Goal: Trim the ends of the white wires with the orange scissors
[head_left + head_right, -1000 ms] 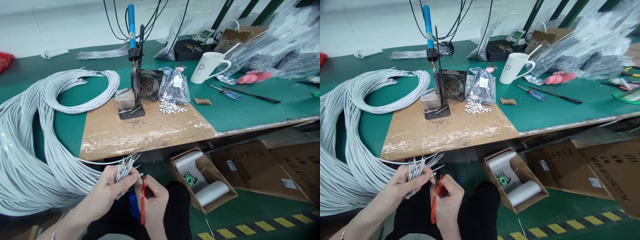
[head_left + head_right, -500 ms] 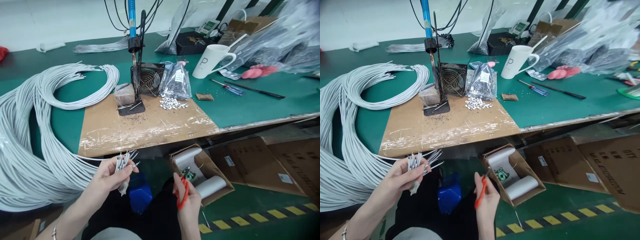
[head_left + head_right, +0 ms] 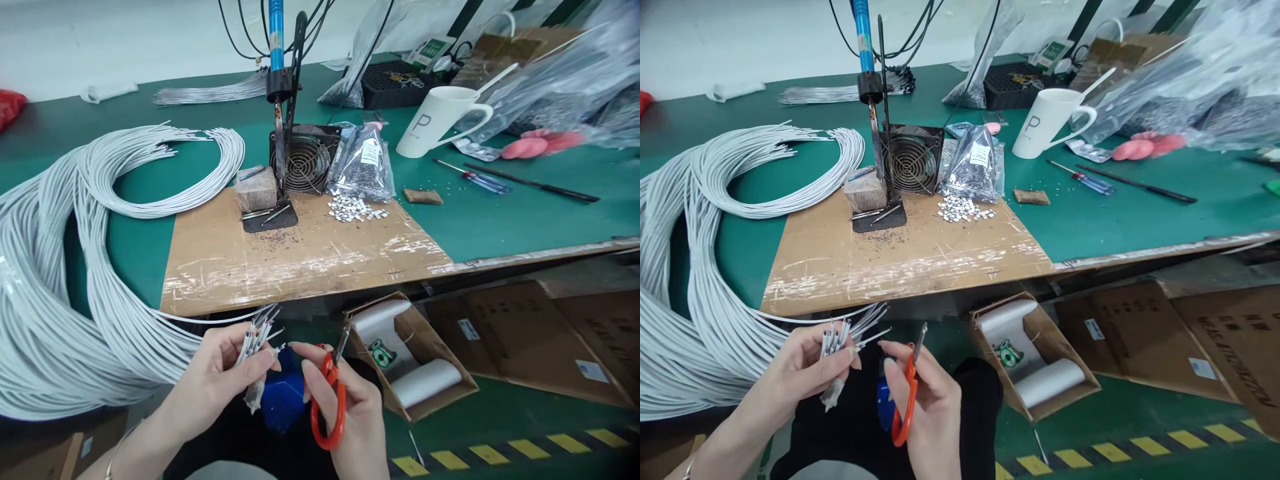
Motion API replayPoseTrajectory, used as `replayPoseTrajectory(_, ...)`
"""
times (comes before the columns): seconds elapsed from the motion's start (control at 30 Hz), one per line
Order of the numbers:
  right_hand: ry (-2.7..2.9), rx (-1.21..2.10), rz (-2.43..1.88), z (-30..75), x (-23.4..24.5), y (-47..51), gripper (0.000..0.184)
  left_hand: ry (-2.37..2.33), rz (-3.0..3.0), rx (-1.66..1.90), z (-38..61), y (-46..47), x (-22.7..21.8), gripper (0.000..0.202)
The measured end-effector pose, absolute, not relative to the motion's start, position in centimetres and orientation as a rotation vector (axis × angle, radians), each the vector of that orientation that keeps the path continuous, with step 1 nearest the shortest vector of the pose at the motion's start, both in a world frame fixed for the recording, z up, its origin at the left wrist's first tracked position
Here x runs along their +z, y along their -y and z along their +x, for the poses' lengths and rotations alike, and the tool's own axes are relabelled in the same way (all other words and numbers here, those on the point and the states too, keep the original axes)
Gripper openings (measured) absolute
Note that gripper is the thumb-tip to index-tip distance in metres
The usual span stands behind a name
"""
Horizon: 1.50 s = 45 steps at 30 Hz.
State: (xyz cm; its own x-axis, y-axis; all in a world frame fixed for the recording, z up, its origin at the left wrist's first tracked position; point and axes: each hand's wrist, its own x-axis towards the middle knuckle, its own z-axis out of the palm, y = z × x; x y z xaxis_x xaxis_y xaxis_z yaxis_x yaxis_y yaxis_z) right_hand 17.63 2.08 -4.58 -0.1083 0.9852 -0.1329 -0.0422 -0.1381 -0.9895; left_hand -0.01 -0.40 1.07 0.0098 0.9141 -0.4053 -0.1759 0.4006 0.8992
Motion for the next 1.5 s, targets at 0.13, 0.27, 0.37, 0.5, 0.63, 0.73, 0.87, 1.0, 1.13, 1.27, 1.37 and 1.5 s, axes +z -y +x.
replayPoseTrajectory(0.13,1.249,1.591,-1.004,17.0,-4.0,-2.7,0.026,-1.234,0.772,1.004,0.0,0.6,1.1,0.038)
replayPoseTrajectory(0.27,1.197,1.606,-0.985,16.5,-3.3,-2.7,0.017,-1.232,0.783,0.981,-0.1,0.8,1.2,0.038)
replayPoseTrajectory(0.37,1.186,1.602,-1.053,16.3,-3.0,-2.6,0.015,-1.242,0.805,0.977,-0.1,0.9,1.3,0.038)
replayPoseTrajectory(0.5,1.250,1.538,-1.018,16.3,-3.2,-2.8,0.013,-1.246,0.819,0.972,-0.1,1.0,1.0,0.039)
replayPoseTrajectory(0.63,1.267,1.447,-1.000,15.7,-3.2,-2.4,0.015,-1.262,0.852,0.960,0.0,1.1,0.9,0.039)
replayPoseTrajectory(0.73,1.280,1.229,-1.078,15.4,-3.6,-2.2,0.013,-1.274,0.852,0.943,-0.2,1.1,1.1,0.040)
replayPoseTrajectory(0.87,1.153,0.927,-1.393,16.3,-5.7,-3.7,0.025,-1.219,0.809,0.910,-0.6,1.3,1.4,0.044)
replayPoseTrajectory(1.0,1.429,0.975,-1.443,17.7,-8.0,-4.9,0.041,-1.192,0.700,0.962,-0.7,0.9,1.4,0.046)
replayPoseTrajectory(1.13,1.592,0.956,-1.388,17.8,-9.0,-4.0,0.054,-1.176,0.620,0.992,-0.6,0.3,1.7,0.045)
replayPoseTrajectory(1.27,1.606,0.892,-1.402,18.0,-8.7,-3.1,0.058,-1.181,0.629,0.989,-0.5,0.2,1.9,0.043)
replayPoseTrajectory(1.37,1.675,0.888,-1.394,18.4,-7.9,-2.9,0.059,-1.189,0.679,0.993,-0.5,0.3,1.4,0.043)
replayPoseTrajectory(1.5,1.838,0.789,-1.318,18.6,-6.9,-2.7,0.051,-1.195,0.757,1.007,-0.5,0.4,0.5,0.040)
